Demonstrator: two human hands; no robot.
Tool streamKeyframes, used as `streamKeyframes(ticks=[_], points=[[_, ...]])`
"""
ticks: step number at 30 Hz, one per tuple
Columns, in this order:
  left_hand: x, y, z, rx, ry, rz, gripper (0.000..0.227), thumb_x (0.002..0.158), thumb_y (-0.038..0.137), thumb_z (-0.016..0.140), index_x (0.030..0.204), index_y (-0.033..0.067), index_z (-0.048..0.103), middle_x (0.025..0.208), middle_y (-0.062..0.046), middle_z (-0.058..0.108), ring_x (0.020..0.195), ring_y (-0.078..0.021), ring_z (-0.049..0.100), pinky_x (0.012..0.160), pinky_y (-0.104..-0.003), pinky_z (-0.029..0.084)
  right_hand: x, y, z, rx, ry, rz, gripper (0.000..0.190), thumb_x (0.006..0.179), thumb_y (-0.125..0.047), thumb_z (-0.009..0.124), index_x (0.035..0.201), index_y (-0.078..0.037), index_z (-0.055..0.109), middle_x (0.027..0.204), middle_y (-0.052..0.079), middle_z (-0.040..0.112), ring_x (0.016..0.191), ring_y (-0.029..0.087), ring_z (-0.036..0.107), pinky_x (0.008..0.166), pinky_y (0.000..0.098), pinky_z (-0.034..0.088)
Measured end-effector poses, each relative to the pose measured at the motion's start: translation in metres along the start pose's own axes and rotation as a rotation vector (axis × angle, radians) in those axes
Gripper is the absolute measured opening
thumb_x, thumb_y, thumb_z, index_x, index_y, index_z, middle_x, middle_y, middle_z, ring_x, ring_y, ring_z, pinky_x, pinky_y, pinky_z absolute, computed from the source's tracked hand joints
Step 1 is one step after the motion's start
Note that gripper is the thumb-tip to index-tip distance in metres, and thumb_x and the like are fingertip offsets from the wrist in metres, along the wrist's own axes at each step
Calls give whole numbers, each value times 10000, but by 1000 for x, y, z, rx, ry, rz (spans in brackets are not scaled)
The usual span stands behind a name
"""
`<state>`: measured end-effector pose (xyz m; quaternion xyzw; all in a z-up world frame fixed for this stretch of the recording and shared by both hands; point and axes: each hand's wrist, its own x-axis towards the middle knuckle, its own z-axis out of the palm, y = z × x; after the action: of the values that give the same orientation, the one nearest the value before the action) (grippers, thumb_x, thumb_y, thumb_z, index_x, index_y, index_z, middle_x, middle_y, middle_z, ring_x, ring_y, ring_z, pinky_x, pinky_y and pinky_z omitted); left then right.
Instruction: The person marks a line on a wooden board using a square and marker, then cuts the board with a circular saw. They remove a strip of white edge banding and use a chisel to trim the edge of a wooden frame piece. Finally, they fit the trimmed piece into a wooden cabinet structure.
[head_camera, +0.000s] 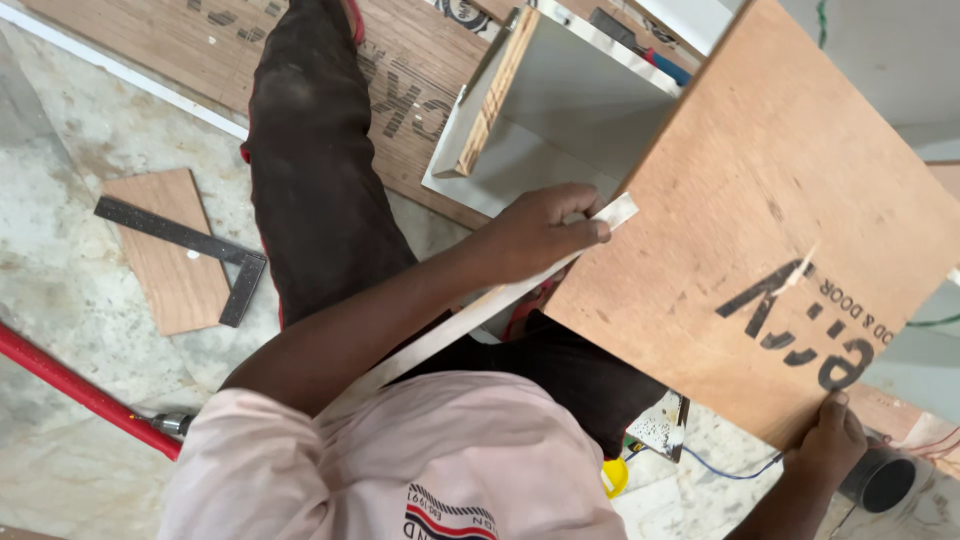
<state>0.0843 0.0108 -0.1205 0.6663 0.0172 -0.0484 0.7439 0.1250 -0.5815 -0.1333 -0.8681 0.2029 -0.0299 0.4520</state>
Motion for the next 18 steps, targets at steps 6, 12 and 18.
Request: streamKeyframes(ticks=[6, 12, 18], points=[[-21, 30, -68, 153, 207, -92, 270, 1021, 306, 670, 986, 40, 636, 748, -25, 514, 675, -109, 481, 614, -309, 420, -26, -130, 70, -879, 288, -682, 263, 977, -187, 789, 962, 61, 704, 836, 168, 717, 694, 263, 701, 566, 347, 515], [3, 39, -106, 123, 322, -235, 279, 971, 277, 718, 1128, 70, 619, 639, 16, 571, 563, -65, 509, 537, -261, 398, -118, -245, 246, 259, -684, -291, 126, 1130, -90, 625, 1059, 13, 645, 972, 150, 715, 839, 216, 728, 758, 365, 630], [22, 19, -118, 71, 286, -133, 293, 1005, 260, 725, 1172, 60, 591, 770, 18, 656, 696, -34, 609, 625, -236, 494, -205, -285, 366, 212, -1287, 187, 264, 1035, -212, 574, 1212, -21, 617, 1012, 62, 734, 884, 128, 702, 783, 265, 588]])
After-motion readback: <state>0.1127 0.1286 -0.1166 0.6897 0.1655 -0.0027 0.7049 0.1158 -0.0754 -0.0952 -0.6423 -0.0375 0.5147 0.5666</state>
